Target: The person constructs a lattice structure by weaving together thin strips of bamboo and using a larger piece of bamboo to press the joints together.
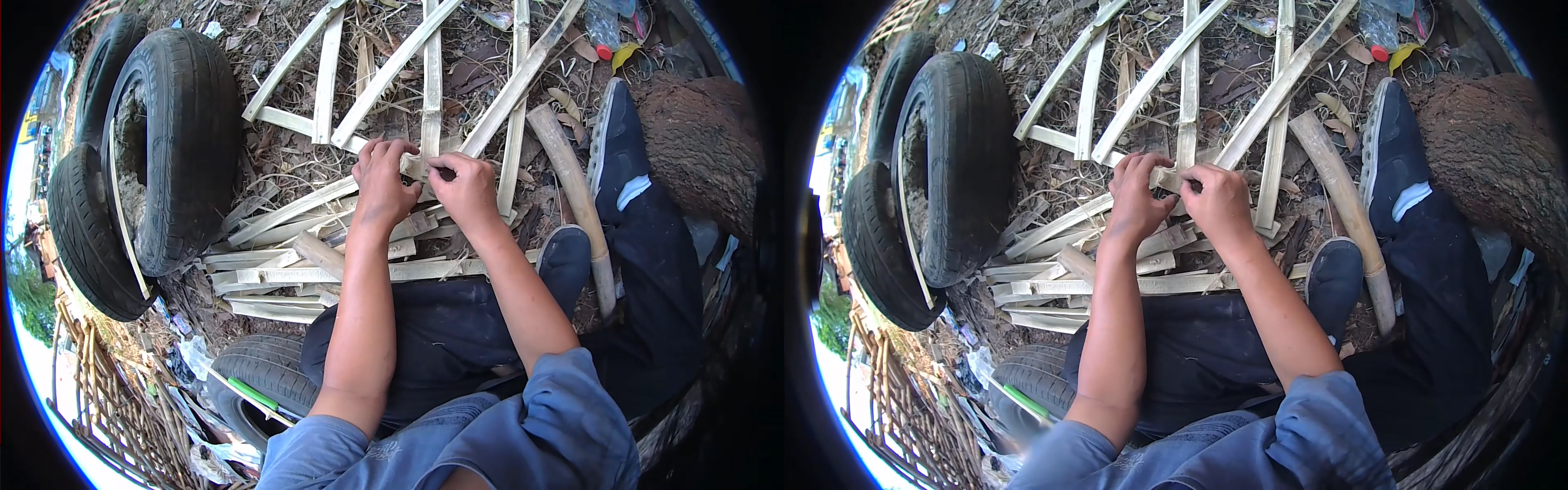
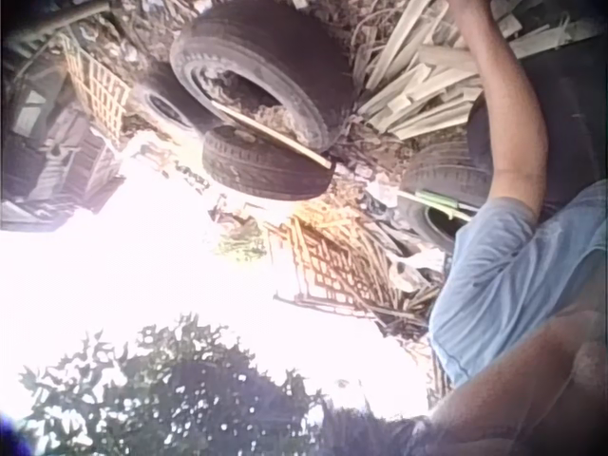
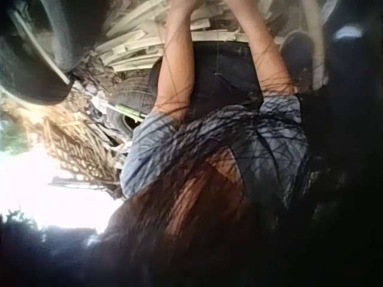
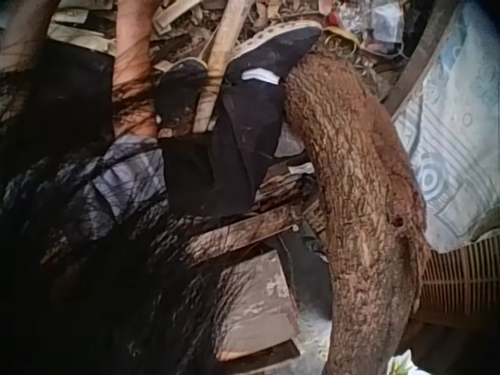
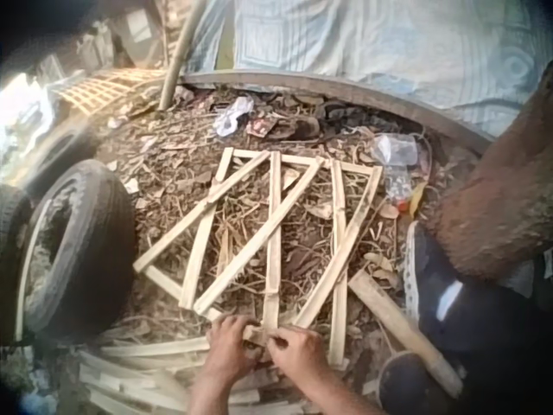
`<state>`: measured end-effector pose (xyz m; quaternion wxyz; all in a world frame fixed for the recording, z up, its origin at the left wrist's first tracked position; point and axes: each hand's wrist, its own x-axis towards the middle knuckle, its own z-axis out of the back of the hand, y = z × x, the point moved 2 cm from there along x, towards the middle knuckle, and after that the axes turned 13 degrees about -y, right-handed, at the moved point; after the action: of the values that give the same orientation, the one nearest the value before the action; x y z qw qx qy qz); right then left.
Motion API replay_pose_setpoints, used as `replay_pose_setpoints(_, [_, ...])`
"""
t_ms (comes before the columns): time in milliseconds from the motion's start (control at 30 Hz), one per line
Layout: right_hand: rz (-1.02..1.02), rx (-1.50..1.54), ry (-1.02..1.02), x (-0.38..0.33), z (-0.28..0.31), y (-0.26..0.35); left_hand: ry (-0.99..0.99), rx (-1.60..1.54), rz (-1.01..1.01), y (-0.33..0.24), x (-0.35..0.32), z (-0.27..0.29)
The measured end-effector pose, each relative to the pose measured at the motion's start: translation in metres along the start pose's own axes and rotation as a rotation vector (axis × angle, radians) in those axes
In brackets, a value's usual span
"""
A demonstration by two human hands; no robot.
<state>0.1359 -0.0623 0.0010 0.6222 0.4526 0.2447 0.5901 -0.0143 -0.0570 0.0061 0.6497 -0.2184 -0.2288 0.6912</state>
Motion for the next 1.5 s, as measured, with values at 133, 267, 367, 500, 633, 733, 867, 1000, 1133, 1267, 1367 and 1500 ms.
replay_pose_setpoints(133, [0.032,0.043,-0.03,-0.002,0.001,0.0,-0.011,0.025,-0.014,-0.001,-0.001,0.002])
replay_pose_setpoints(267, [0.003,0.067,-0.044,-0.008,-0.004,0.003,-0.012,0.022,-0.038,0.001,-0.001,0.001])
replay_pose_setpoints(367, [0.044,0.053,-0.049,-0.01,-0.007,0.006,-0.019,-0.023,-0.012,0.004,0.001,0.0])
replay_pose_setpoints(500, [0.026,0.084,-0.086,-0.012,-0.008,0.003,-0.022,-0.05,0.019,0.003,0.002,0.001])
replay_pose_setpoints(633, [0.044,0.071,-0.082,-0.013,-0.009,0.003,-0.014,-0.053,0.013,0.002,0.002,0.001])
replay_pose_setpoints(733, [0.106,0.051,-0.099,-0.014,-0.009,0.001,-0.03,-0.053,-0.01,0.004,0.001,-0.001])
replay_pose_setpoints(867, [0.152,0.016,-0.086,-0.013,-0.008,0.004,-0.101,-0.099,-0.019,0.008,0.002,-0.009])
replay_pose_setpoints(1000, [0.221,0.029,-0.109,-0.015,-0.009,0.003,-0.142,-0.061,-0.032,0.015,0.002,-0.015])
replay_pose_setpoints(1133, [0.247,0.043,-0.057,-0.016,-0.009,0.006,-0.147,-0.053,-0.034,0.018,0.001,-0.012])
replay_pose_setpoints(1267, [0.269,0.028,-0.022,-0.017,-0.006,0.008,-0.138,-0.048,-0.005,0.02,0.0,-0.014])
replay_pose_setpoints(1367, [0.33,-0.036,-0.007,-0.018,-0.006,0.006,-0.139,-0.052,-0.003,0.021,-0.001,-0.017])
replay_pose_setpoints(1500, [0.376,-0.062,-0.012,-0.017,-0.004,0.005,-0.166,-0.063,-0.012,0.018,-0.002,-0.021])
